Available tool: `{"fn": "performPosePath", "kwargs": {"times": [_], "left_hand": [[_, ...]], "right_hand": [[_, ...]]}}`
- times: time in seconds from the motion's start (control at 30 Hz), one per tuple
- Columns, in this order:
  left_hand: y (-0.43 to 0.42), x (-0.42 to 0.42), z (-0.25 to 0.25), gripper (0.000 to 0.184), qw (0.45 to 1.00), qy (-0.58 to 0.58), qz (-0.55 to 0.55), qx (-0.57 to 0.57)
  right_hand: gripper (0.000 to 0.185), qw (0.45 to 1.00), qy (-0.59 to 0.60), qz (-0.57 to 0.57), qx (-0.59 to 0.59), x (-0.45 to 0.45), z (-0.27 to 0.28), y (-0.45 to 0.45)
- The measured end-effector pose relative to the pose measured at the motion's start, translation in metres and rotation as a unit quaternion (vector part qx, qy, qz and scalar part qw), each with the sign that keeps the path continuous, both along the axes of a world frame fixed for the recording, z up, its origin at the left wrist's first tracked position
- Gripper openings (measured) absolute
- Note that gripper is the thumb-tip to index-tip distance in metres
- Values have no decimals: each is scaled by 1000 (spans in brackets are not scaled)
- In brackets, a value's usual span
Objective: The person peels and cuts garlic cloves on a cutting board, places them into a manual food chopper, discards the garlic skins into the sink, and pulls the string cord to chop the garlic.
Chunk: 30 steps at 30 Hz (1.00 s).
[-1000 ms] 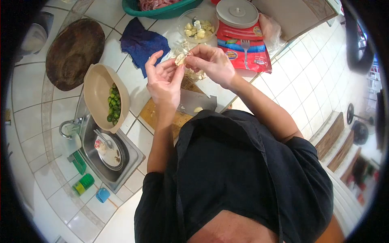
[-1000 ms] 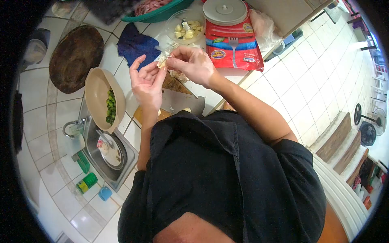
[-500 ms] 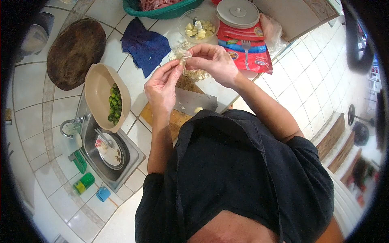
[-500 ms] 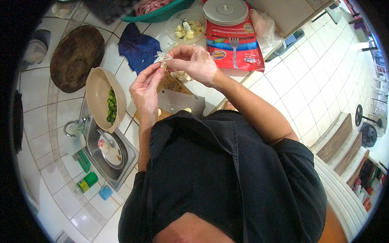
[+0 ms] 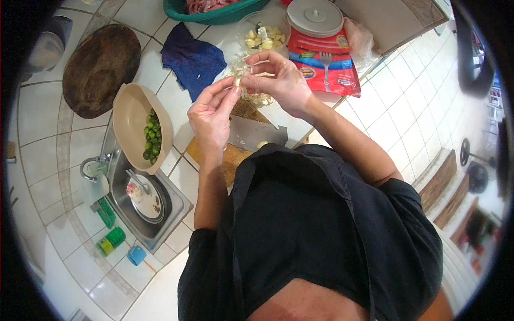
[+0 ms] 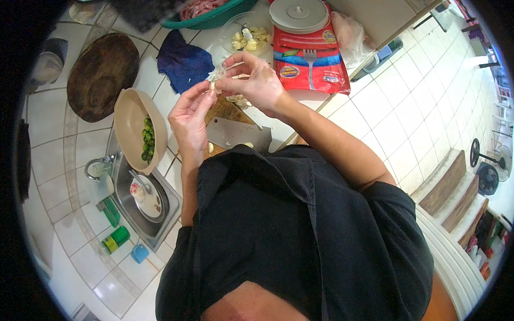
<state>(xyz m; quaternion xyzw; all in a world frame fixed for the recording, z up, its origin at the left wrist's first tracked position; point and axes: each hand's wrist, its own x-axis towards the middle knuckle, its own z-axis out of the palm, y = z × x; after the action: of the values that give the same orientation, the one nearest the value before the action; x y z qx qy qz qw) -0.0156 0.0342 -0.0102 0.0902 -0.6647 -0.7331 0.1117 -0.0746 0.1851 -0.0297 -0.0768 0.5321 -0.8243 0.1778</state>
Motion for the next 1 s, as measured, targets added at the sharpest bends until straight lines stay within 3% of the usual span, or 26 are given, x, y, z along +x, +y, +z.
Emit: {"fn": "performPosePath", "kwargs": {"times": [0.1, 0.3, 0.6, 0.73, 0.8, 0.93, 1.0], "left_hand": [[2, 1, -2, 18, 998, 16, 26, -53], [5, 3, 0, 26, 987, 29, 19, -159], [0, 4, -1, 27, 996, 1, 3, -84], [-5, 2, -3, 25, 998, -27, 7, -48], [-12, 2, -4, 22, 996, -45, -13, 82], [-12, 3, -4, 22, 996, -54, -3, 69], [-8, 3, -2, 21, 999, -31, 19, -39]], "right_hand": [[42, 998, -42, 13, 38, 1, -3, 1], [33, 998, 24, 24, 48, 3, -9, -2], [19, 994, 58, 17, 94, 5, -5, -4], [19, 999, 29, 10, 23, 4, -11, -6], [19, 1000, 0, 31, -6, 2, -10, -4], [16, 996, -25, 84, 29, -1, -7, -2], [17, 995, -26, 84, 49, 0, -7, -4]]}}
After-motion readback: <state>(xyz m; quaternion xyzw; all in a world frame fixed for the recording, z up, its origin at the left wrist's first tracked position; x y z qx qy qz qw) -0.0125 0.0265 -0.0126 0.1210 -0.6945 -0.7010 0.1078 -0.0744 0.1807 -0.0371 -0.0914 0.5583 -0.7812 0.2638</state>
